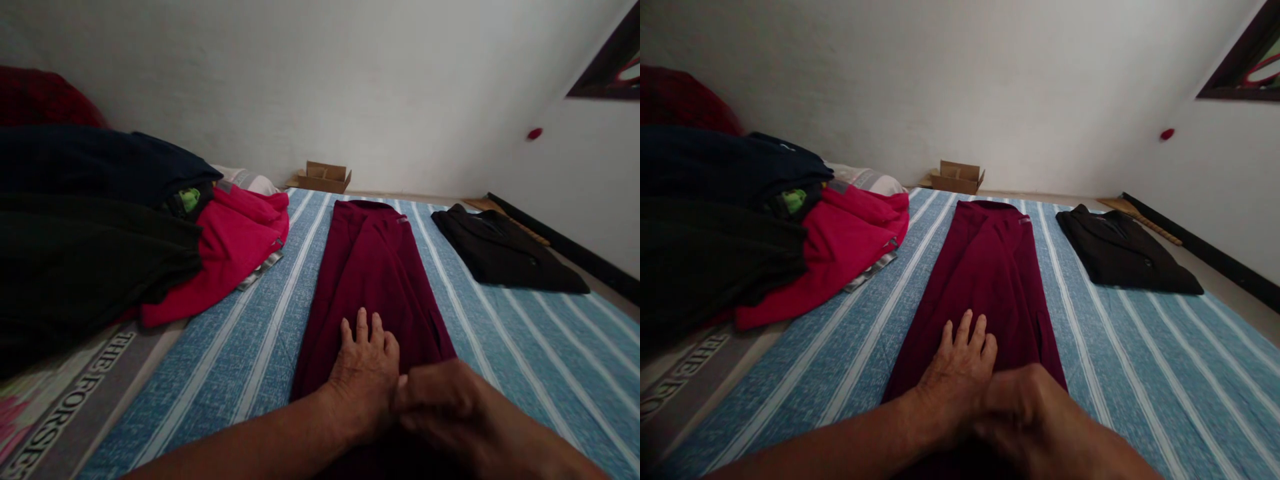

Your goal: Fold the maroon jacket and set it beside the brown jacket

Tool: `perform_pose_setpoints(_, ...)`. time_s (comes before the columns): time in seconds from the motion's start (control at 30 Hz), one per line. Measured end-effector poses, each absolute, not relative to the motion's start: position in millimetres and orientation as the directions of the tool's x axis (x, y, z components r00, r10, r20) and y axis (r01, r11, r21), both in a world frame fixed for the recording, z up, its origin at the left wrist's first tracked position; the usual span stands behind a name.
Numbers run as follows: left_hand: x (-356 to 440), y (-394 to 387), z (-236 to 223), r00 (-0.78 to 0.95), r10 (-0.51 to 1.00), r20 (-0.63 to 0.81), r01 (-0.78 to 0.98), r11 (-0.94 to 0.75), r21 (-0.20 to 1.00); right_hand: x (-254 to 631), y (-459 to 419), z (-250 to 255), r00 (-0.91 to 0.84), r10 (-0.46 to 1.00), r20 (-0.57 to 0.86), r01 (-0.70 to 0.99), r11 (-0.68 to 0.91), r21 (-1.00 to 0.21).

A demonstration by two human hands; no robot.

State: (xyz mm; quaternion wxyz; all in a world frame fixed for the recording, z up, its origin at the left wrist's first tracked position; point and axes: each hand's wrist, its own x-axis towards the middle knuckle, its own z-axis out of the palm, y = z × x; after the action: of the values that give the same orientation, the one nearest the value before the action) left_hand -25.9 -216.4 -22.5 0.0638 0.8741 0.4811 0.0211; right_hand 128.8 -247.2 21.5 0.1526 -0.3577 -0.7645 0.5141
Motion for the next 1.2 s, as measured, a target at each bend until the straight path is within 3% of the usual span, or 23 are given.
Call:
perform_pose_setpoints(0.13,-25.8,-217.2,-22.3,0.545,0.838,-0.033,0.828,-0.532,0.177,98.0,-179.2,18.7,-0.508,0.860,0.045,0.479,0.326,-0.815)
perform_pose_setpoints(0.27,-26.2,-219.5,-21.6,0.525,0.851,0.014,0.839,-0.520,0.162,79.6,-134.4,-5.2,-0.451,0.882,0.136,0.730,0.453,-0.511)
perform_pose_setpoints(0.37,-26.3,-219.9,-21.0,0.522,0.852,0.028,0.841,-0.520,0.150,73.5,-117.7,-14.9,-0.448,0.888,0.109,0.822,0.456,-0.340)
perform_pose_setpoints(0.47,-26.1,-219.6,-20.6,0.525,0.851,0.030,0.840,-0.523,0.146,71.1,-111.3,-15.0,-0.453,0.889,0.065,0.857,0.455,-0.243)
perform_pose_setpoints(0.8,-26.3,-220.4,-22.9,0.526,0.847,0.075,0.834,-0.531,0.146,54.6,-111.8,4.0,-0.595,0.795,-0.116,0.793,0.604,0.075)
perform_pose_setpoints(1.0,-25.1,-219.5,-22.0,0.537,0.842,0.044,0.830,-0.537,0.148,39.4,-110.4,11.9,-0.667,0.716,-0.206,0.703,0.696,0.147)
perform_pose_setpoints(1.2,-26.0,-221.0,-22.7,0.520,0.850,0.088,0.841,-0.527,0.119,48.6,-100.2,2.1,-0.682,0.720,-0.131,0.718,0.692,0.070)
